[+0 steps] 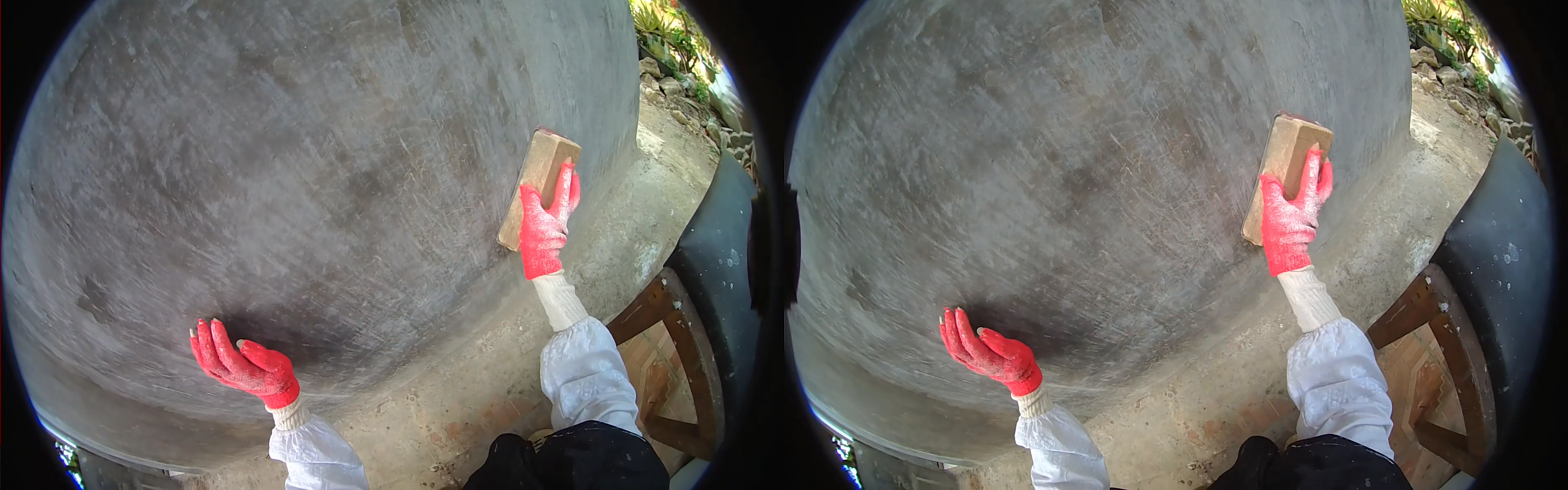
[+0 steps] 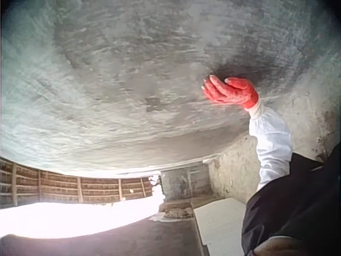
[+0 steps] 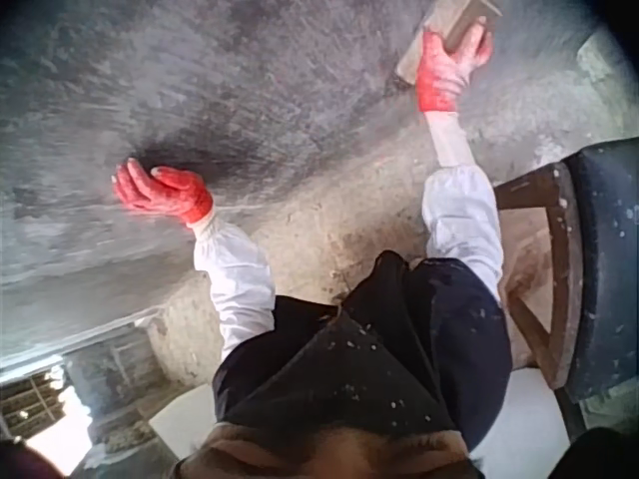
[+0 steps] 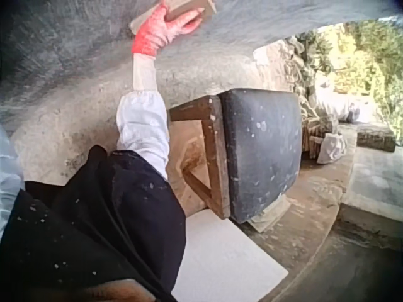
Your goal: The person sands a concrete wall using a sanding block.
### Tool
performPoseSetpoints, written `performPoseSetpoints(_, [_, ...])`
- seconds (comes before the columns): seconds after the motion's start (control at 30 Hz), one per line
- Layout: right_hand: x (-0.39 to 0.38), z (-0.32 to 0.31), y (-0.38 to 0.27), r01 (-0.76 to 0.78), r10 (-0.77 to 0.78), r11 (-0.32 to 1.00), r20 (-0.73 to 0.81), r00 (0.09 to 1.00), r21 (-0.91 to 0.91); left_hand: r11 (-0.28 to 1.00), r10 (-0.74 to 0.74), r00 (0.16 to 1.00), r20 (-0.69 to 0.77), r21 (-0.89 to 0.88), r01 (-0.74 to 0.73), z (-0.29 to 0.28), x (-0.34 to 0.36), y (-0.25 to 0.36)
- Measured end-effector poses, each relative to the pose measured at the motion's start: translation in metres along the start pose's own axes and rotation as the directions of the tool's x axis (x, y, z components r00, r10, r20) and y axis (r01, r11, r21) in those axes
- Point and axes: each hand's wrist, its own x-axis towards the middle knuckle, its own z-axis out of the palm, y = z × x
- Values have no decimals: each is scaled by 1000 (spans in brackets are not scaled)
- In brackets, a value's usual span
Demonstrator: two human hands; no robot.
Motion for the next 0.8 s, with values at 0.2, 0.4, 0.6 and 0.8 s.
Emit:
performPoseSetpoints(0.2, [-138,-13,-20,597,-626,775,381,680,207,1000,6,1000,5,-6,-6,1,1,-2])
performPoseSetpoints(0.4, [-85,-20,12,399,-386,917,279,880,11,1000,15,1000,-10,21,-15,1,-4,-5])
performPoseSetpoints(0.6, [-106,-18,22,220,-210,975,184,960,-34,999,22,999,-34,43,-21,2,-3,-5])
performPoseSetpoints(0.8, [-188,-23,36,587,-622,777,420,660,229,997,60,998,-20,47,-59,7,-3,-4])
